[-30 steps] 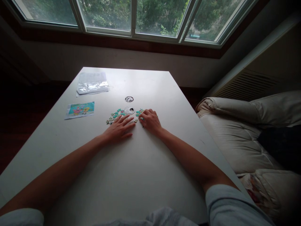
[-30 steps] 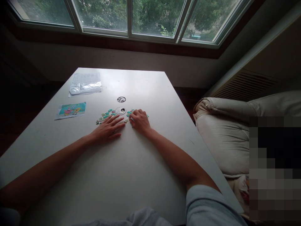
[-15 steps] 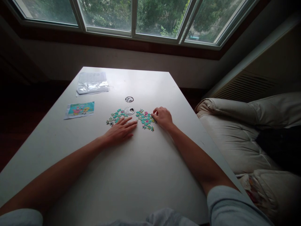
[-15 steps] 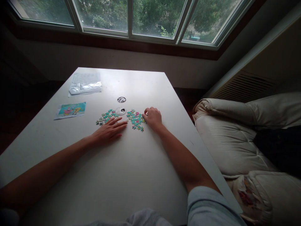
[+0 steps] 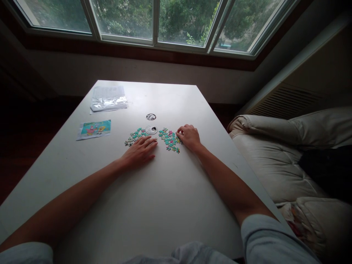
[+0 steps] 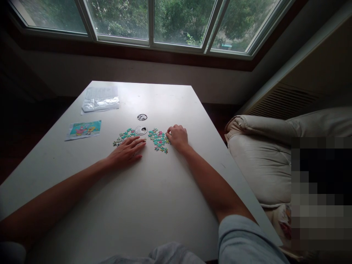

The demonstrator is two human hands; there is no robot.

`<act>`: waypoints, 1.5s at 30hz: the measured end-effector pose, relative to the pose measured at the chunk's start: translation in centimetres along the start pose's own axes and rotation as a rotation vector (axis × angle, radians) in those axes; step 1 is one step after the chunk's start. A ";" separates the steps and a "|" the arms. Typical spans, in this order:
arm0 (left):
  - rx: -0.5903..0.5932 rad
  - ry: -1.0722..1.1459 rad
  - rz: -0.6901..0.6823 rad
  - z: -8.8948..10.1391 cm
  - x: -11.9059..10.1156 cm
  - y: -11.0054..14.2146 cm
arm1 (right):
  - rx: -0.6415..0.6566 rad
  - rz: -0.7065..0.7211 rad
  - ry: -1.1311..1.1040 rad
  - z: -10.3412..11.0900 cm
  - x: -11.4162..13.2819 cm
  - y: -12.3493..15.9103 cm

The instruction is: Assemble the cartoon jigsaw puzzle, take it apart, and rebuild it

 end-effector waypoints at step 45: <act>-0.159 0.042 0.045 0.5 2.3 -0.4 | -0.019 0.332 -0.365 -1.7 11.3 3.2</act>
Point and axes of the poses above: each hand's wrist, its own y-axis away from the middle knuckle, its own z-axis out of the back of the hand, x = y × z, the point moved 9 cm from there along -y, towards the middle knuckle, and after that the axes turned 1 degree about -z, right-handed, at the moved point
